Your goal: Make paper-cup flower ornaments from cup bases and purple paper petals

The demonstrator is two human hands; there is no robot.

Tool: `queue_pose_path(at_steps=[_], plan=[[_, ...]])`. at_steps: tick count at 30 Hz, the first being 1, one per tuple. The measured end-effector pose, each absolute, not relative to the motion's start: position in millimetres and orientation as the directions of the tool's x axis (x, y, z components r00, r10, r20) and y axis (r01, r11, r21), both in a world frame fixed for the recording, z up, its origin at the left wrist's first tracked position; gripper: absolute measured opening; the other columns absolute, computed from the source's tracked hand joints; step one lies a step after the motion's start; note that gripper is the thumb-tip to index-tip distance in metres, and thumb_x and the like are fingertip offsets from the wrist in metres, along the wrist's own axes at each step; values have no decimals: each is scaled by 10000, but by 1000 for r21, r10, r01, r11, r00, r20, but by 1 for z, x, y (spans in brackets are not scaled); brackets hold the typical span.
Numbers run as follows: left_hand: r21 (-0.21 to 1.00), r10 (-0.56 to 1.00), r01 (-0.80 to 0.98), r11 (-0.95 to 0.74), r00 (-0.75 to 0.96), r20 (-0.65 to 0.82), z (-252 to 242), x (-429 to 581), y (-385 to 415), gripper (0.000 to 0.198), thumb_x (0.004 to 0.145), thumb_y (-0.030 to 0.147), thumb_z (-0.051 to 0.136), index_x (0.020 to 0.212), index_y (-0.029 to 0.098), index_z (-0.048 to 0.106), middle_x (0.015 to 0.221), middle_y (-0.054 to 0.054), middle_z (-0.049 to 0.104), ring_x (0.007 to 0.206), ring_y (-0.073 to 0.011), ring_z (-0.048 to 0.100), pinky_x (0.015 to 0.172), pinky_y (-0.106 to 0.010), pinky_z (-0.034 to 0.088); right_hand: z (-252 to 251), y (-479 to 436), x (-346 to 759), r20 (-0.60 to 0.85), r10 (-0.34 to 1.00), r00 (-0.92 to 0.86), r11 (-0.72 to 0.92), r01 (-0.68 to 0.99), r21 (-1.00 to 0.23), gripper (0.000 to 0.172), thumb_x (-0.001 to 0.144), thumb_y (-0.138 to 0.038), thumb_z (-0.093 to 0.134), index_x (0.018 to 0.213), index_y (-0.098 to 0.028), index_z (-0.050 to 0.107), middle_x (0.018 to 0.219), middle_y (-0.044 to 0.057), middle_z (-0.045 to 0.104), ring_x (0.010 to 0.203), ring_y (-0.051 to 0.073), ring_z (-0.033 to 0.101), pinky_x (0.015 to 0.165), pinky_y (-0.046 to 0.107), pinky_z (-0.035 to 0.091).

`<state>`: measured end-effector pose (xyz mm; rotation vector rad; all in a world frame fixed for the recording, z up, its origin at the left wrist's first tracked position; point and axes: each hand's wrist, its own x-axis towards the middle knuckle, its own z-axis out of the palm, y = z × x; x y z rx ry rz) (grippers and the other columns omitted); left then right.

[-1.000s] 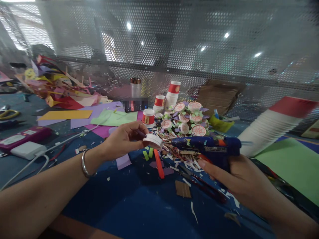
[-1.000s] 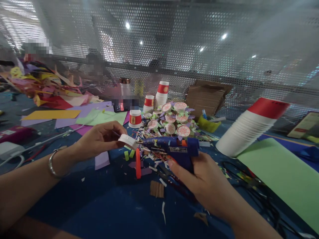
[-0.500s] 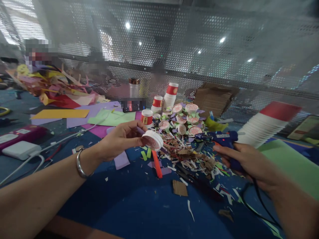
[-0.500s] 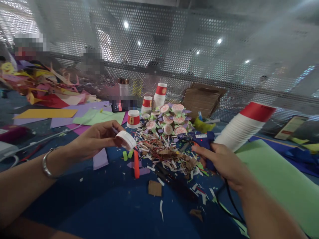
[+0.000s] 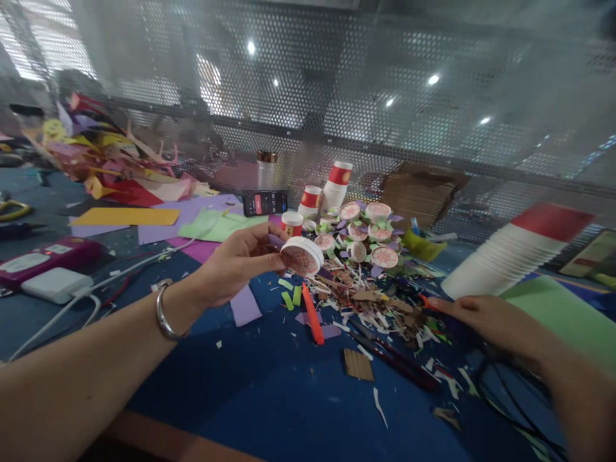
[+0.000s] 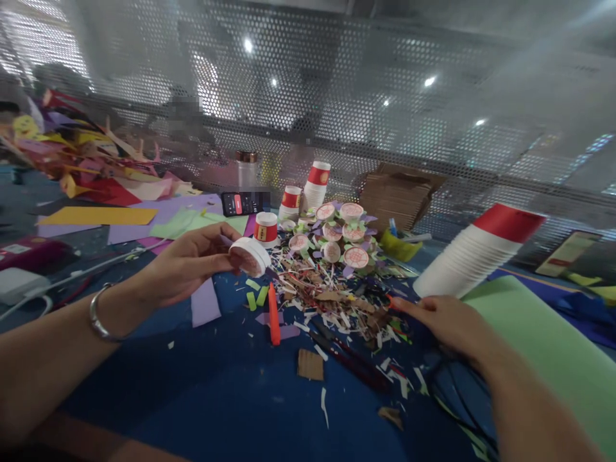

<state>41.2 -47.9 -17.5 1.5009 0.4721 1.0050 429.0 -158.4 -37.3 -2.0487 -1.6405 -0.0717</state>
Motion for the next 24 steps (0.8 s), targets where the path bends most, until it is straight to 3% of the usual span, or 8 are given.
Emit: queue_pose_path(at_steps=[2,4,6,9,12,14,18,24], plan=[[942,793,-260,-214,517,323,-17,41,-47,203,768,157,752,917,161,614,853,-25,724,799,-143,685,718,-254,519,-27,-157,419,381,854,355,-258,924,-283,497,834,-515,656,428,-256,532,426,57,560,407,220,508,498,351,334],[938,806,-271,-215,493,327,-17,41,-47,197,771,167,749,915,166,615,866,-22,716,793,-139,675,688,-245,507,-15,-153,398,420,831,364,-273,925,-263,357,833,-479,657,555,-261,597,553,71,663,499,239,584,543,359,374],[936,818,-281,-211,473,327,-17,41,-46,198,769,177,753,913,169,617,877,-22,711,804,-140,672,688,-242,502,-4,-147,368,393,893,219,-116,956,-268,286,876,-477,606,708,-253,665,607,64,690,565,237,628,567,347,390],[936,840,-291,-198,443,315,-17,42,-46,202,759,172,756,913,173,627,871,-12,700,810,-133,661,710,-243,507,2,-132,316,237,967,-99,168,941,-294,238,901,-421,575,800,-233,680,702,32,712,601,197,636,584,309,426],[925,861,-324,-198,393,322,-16,40,-46,217,743,173,767,908,180,628,859,6,692,781,-116,651,696,-231,509,-6,-110,270,162,948,-274,308,919,-245,130,900,-244,570,853,-205,685,832,42,725,672,174,635,639,293,458],[915,868,-353,-197,371,331,-16,39,-45,232,732,177,774,909,183,624,834,20,687,729,-101,641,668,-219,505,-15,-95,248,155,934,-322,351,910,-222,88,886,-219,608,898,-192,692,895,60,721,758,185,647,693,297,470],[906,867,-376,-193,367,338,-14,38,-45,212,733,180,764,883,182,614,812,32,663,685,-86,615,658,-221,505,-28,-70,221,127,919,-372,390,903,-179,148,891,-276,666,997,-177,698,977,86,717,919,234,656,830,359,480],[902,862,-383,-199,369,347,-15,38,-44,195,735,186,764,865,177,619,852,15,653,764,-105,621,681,-223,511,-36,-47,209,-18,924,-381,372,910,-181,170,948,-315,647,1010,-161,684,1010,54,705,891,189,672,833,397,549]])
